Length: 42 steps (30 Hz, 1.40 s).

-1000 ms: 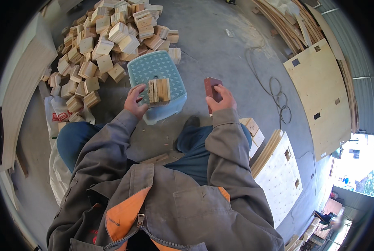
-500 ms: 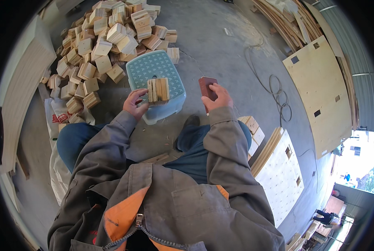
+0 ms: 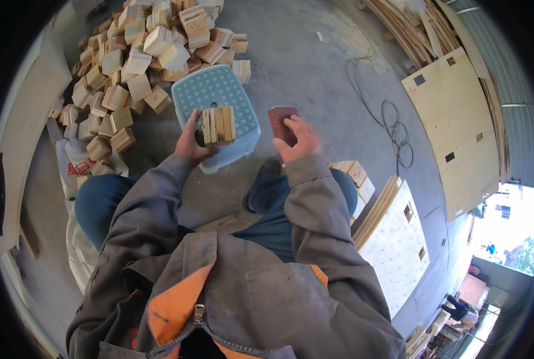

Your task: The person sits on the floor and sands small wooden blocks using a sanding block. They pick up each block, sand its edges and faces, then place it into a nearby stack. The process is repeated for multiple blocks.

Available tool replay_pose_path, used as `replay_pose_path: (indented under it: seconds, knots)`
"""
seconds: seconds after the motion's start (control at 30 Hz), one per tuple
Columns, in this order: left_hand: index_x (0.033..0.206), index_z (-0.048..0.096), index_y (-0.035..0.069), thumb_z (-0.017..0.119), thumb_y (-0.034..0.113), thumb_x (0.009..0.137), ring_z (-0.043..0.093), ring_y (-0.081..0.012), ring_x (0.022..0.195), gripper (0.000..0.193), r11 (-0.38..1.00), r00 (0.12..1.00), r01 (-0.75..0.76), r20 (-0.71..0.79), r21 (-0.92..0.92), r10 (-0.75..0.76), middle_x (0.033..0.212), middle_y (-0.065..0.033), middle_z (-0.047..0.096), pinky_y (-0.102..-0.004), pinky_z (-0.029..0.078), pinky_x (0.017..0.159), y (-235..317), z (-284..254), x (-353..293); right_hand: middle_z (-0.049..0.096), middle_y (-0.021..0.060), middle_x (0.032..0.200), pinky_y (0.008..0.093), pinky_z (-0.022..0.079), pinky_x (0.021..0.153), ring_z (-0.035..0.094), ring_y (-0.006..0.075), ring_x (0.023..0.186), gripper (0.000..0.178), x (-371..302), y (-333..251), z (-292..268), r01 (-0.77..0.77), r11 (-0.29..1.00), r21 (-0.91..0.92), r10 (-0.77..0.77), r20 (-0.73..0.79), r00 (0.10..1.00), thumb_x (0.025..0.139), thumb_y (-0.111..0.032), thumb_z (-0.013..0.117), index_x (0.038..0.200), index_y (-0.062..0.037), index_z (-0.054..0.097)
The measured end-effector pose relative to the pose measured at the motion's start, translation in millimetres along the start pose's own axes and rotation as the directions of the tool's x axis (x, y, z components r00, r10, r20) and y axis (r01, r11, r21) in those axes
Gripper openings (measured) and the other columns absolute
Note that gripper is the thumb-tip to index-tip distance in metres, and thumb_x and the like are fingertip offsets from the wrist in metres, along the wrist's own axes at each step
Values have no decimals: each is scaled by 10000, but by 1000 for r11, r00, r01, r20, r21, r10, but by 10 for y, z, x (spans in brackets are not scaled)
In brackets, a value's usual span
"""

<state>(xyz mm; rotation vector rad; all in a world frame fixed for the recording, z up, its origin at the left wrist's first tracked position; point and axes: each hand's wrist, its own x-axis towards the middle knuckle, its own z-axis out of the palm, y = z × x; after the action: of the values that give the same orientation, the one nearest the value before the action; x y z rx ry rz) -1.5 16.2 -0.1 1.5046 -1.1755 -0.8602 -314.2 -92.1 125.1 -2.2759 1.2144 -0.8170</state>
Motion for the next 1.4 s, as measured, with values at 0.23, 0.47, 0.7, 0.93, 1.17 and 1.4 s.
replay_pose_path:
  seconds: [0.23,0.47,0.7,0.93,1.17,1.4]
  knots:
    - [1602,361,43,967,201,613,539,-405,1365,1171,968,983,-121,-106,219,147,1456,-209,524,-421,468,1173,142,80,14,618,169,1473,518,502,1053,633,387,1240,588,-451,-712,482,231,971,-54,-230,29,973,764,-229,875,1323,-125,728]
    - [1508,469,53,988,288,608,563,-403,1329,1065,979,981,-65,-165,193,98,1429,-224,529,-436,494,1136,322,110,-22,618,152,1473,481,504,1053,634,369,1224,556,-494,-1018,743,329,925,-191,-316,97,944,763,-160,858,1307,-126,747]
    - [1496,472,53,989,298,628,540,-403,1344,1040,981,971,-109,-195,161,140,1418,-223,534,-454,491,1135,207,151,-13,589,91,1491,499,501,1074,592,383,1242,495,217,-996,1099,236,949,-208,-224,78,971,813,-200,831,1302,-171,759]
    - [1500,470,50,990,286,622,547,-402,1336,1047,983,977,-84,-181,165,114,1412,-233,539,-451,492,1137,178,112,-32,581,107,1507,482,483,1116,583,388,1273,539,640,-1015,1233,184,957,-225,-163,109,981,833,-211,829,1358,-152,726]
    - [1480,489,41,996,304,655,558,-405,1323,1004,985,969,-104,-211,135,131,1395,-232,551,-450,499,1127,289,127,-40,569,157,1514,498,479,1084,583,389,1268,564,-447,-1117,775,286,943,-170,-262,150,953,816,-186,847,1363,-122,720]
    - [1476,510,44,962,295,683,574,-420,1311,947,983,960,-122,-236,137,153,1401,-230,553,-447,502,1120,214,149,-44,600,161,1486,488,484,1075,612,368,1256,566,-422,-1192,824,332,917,-221,-303,156,940,785,-154,863,1335,-130,732]
